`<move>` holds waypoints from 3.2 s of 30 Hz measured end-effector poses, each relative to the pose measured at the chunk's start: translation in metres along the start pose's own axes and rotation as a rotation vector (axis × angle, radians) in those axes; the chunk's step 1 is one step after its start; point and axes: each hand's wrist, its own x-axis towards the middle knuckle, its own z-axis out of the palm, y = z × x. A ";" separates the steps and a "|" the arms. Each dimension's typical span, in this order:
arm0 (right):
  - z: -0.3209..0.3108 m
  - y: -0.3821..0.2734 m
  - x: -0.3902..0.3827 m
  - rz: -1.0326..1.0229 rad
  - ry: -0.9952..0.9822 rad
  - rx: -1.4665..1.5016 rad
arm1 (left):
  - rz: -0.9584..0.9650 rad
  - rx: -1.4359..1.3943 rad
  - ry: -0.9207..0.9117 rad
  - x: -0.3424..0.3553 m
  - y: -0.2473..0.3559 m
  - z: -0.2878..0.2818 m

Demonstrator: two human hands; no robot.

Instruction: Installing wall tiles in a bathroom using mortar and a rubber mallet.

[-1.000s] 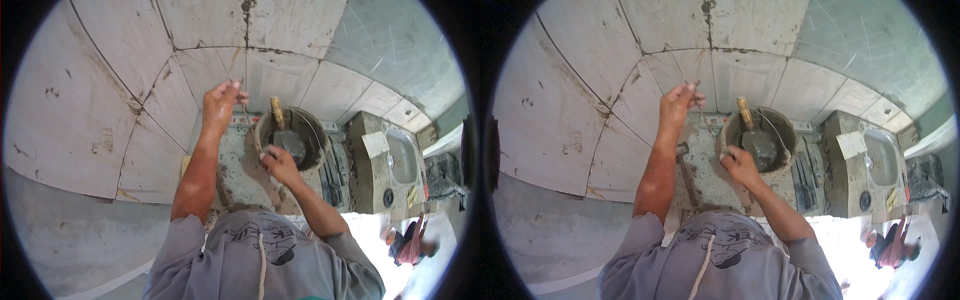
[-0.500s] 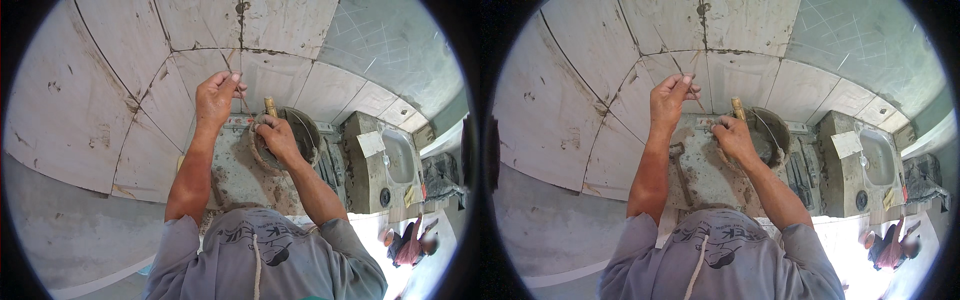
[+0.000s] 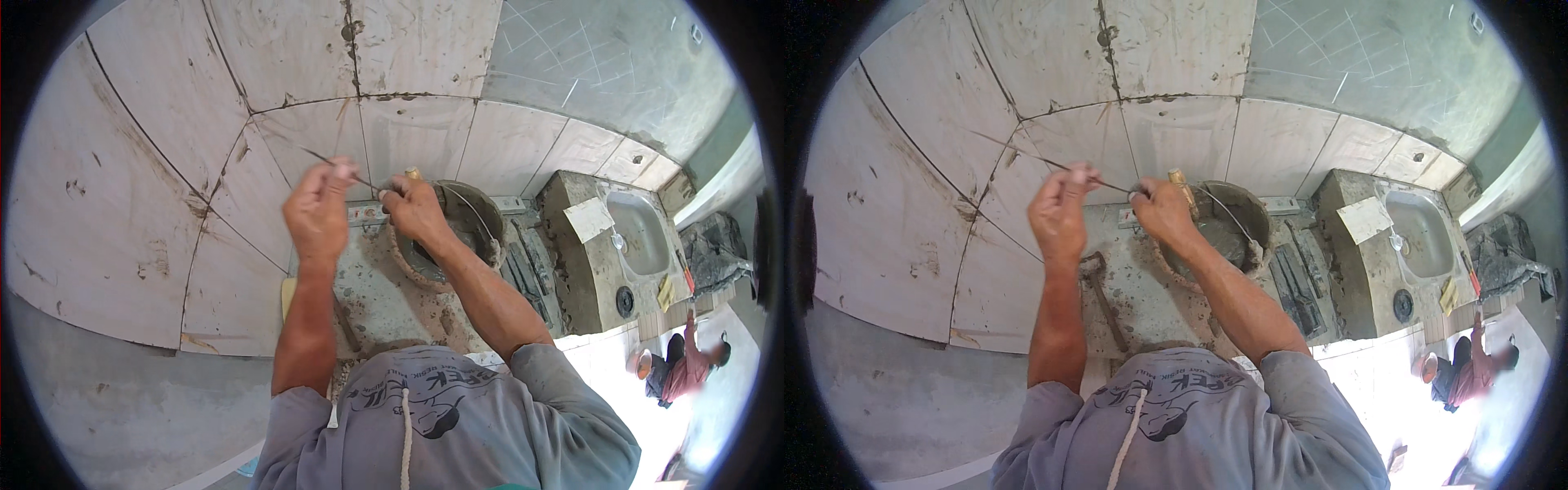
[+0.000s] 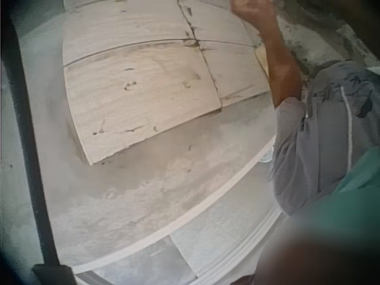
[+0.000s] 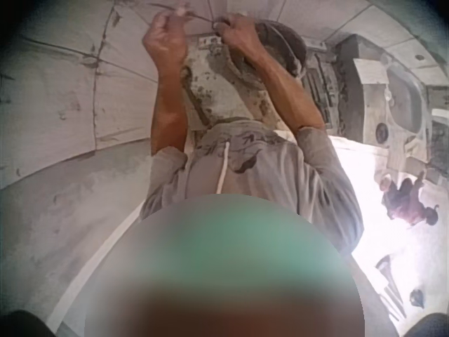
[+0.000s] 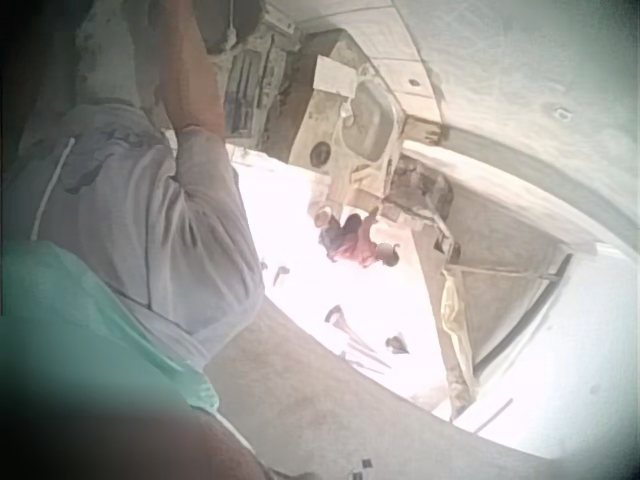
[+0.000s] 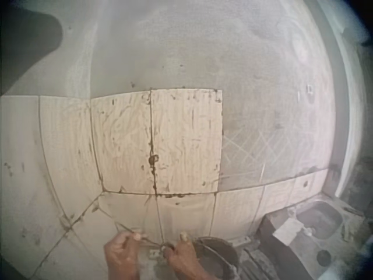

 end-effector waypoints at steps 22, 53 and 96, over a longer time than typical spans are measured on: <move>-0.025 -0.015 -0.022 0.258 0.003 0.779 | -0.498 0.455 -0.052 -0.064 -0.154 -0.040; -0.009 -0.007 -0.009 -0.706 0.136 -0.519 | -0.534 -0.006 -0.371 -0.027 -0.059 -0.011; -0.058 -0.022 -0.012 0.101 -0.270 0.661 | 0.081 0.244 -0.481 -0.010 -0.043 -0.001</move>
